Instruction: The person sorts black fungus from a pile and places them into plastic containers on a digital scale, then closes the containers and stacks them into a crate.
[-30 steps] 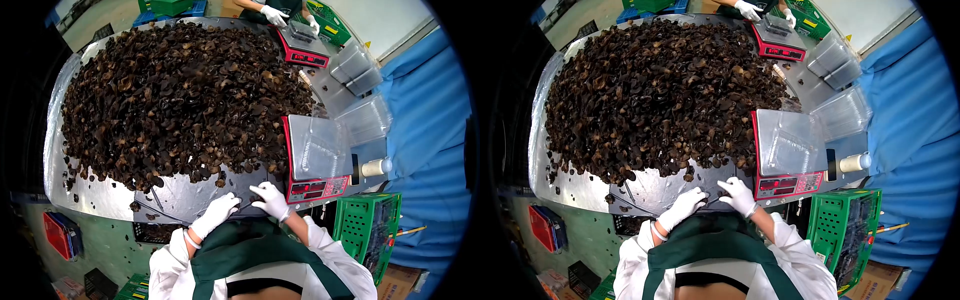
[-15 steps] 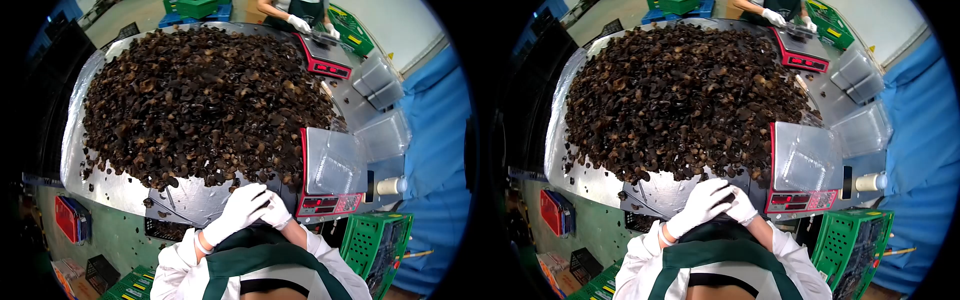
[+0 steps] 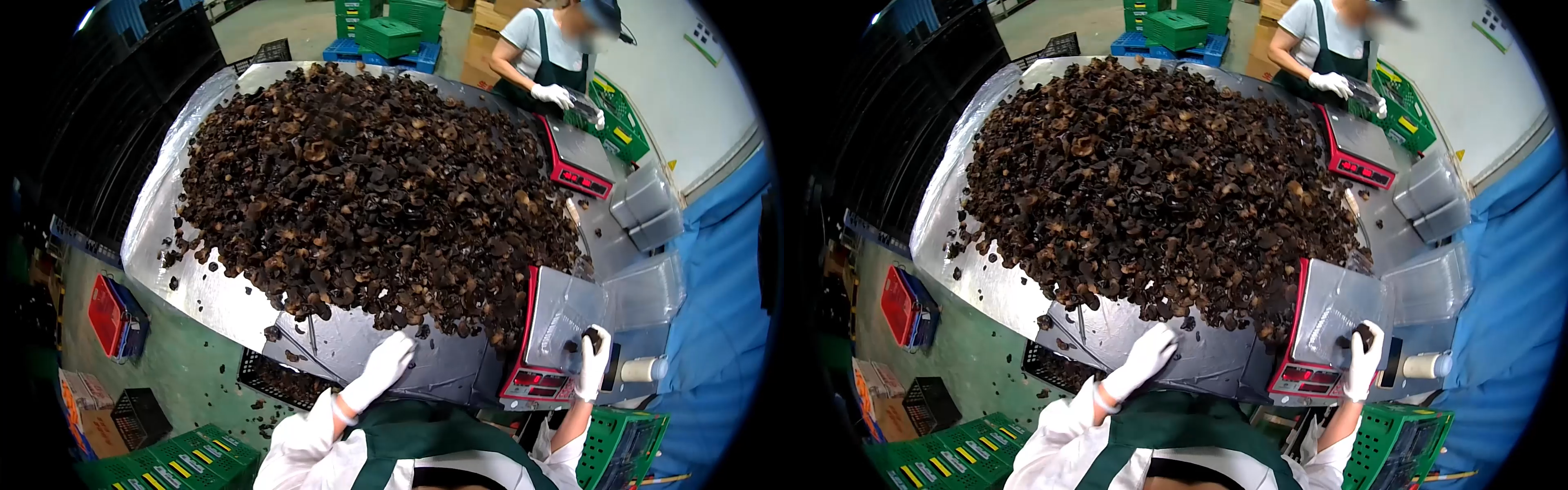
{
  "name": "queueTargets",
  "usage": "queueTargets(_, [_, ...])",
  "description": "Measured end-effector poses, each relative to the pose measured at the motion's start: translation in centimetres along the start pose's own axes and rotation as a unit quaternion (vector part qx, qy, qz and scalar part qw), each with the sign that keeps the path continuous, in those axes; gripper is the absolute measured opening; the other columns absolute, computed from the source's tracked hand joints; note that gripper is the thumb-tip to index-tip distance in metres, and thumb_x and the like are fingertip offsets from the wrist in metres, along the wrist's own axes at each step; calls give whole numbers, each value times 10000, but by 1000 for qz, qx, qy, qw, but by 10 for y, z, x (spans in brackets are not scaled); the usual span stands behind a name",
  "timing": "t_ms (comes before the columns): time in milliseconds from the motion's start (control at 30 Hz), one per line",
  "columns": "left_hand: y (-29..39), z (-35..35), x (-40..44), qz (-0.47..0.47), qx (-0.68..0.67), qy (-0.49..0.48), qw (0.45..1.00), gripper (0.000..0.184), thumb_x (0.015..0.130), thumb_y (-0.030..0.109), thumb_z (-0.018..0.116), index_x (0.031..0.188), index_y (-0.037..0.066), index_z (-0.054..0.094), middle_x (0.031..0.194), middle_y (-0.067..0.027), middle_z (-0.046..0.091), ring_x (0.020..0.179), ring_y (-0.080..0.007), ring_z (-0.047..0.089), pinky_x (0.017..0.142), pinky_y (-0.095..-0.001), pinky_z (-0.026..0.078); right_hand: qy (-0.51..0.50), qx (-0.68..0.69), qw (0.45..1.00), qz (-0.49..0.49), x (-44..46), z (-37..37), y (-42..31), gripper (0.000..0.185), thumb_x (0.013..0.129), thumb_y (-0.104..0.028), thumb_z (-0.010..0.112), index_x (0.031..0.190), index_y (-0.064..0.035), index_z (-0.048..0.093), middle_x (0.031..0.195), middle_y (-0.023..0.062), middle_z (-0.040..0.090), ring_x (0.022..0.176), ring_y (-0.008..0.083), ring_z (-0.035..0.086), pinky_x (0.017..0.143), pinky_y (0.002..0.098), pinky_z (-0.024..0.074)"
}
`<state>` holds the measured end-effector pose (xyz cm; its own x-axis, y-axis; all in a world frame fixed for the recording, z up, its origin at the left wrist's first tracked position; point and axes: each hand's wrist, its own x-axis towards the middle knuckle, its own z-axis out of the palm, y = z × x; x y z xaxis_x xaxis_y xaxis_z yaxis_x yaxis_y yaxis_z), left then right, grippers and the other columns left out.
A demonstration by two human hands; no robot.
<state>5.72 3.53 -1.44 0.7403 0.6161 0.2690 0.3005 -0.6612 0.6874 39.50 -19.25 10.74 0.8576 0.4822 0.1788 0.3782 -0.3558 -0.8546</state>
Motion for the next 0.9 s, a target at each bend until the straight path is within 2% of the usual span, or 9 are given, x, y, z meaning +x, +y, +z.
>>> queueTargets(67, [-3,-50,-23,-38,-69,-13,997,106,794,81,631,839,80,535,840,-117,514,786,-319,570,692,-390,495,18,-141,989,-52,-3,1,-10,398,854,-48,607,1240,-7,522,1201,108,548,1111,218,528,983,340,400])
queueTargets(200, [-32,-151,-76,-212,-28,-364,907,284,785,266,713,999,96,638,977,-106,652,928,-282,636,783,-369,515,55,-212,966,-135,7,21,-47,494,800,-24,636,1281,-19,522,1272,135,534,1180,263,512,1024,359,384])
queueTargets(333, [-45,-166,-29,-229,-146,-11,962,416,801,232,720,1162,56,611,1173,-143,604,1087,-267,587,940,-355,467,-110,95,987,-66,20,126,-121,581,791,-19,653,1341,-48,469,1321,102,504,1179,244,516,1001,366,422])
queueTargets(400, [-59,-150,17,-196,-151,163,955,471,799,192,726,1223,60,571,1272,-145,544,1151,-282,545,965,-362,447,-249,141,956,-56,30,189,-153,810,725,-91,774,1423,-90,362,1422,116,405,1259,277,450,1004,416,422])
queueTargets(467, [-59,-142,66,-199,-140,221,944,558,794,181,731,1293,53,516,1329,-146,505,1206,-299,507,1012,-364,414,-324,108,934,-109,40,252,-172,924,695,-235,834,1457,-139,321,1494,117,299,1324,299,368,1060,425,365])
queueTargets(533, [-84,-120,98,-145,-42,250,956,618,803,199,723,1346,47,470,1373,-159,473,1261,-313,461,1065,-374,363,-269,-33,899,-345,62,317,-165,1062,629,-290,861,1492,-188,249,1528,180,214,1378,350,282,1109,421,310])
queueTargets(567, [-88,-113,111,-125,-9,245,961,682,810,213,716,1397,51,410,1438,-166,406,1320,-319,397,1101,-386,318,-286,-52,901,-322,65,335,-178,1090,621,-289,858,1499,-205,219,1534,206,174,1388,385,249,1112,446,306])
queueTargets(700, [-96,-93,132,-117,31,246,962,736,792,152,700,1441,92,357,1484,-161,340,1364,-334,324,1123,-397,280,-264,-151,876,-374,75,391,-179,1173,540,-314,875,1497,-309,197,1551,201,118,1338,498,270,894,443,523])
queueTargets(900, [-100,-79,122,-65,98,279,953,481,798,48,645,1269,87,555,1243,-137,563,1179,-327,511,1004,-402,420,-300,-205,841,-400,53,386,-149,746,695,-224,771,1372,-241,457,1416,141,398,1187,346,472,913,395,496])
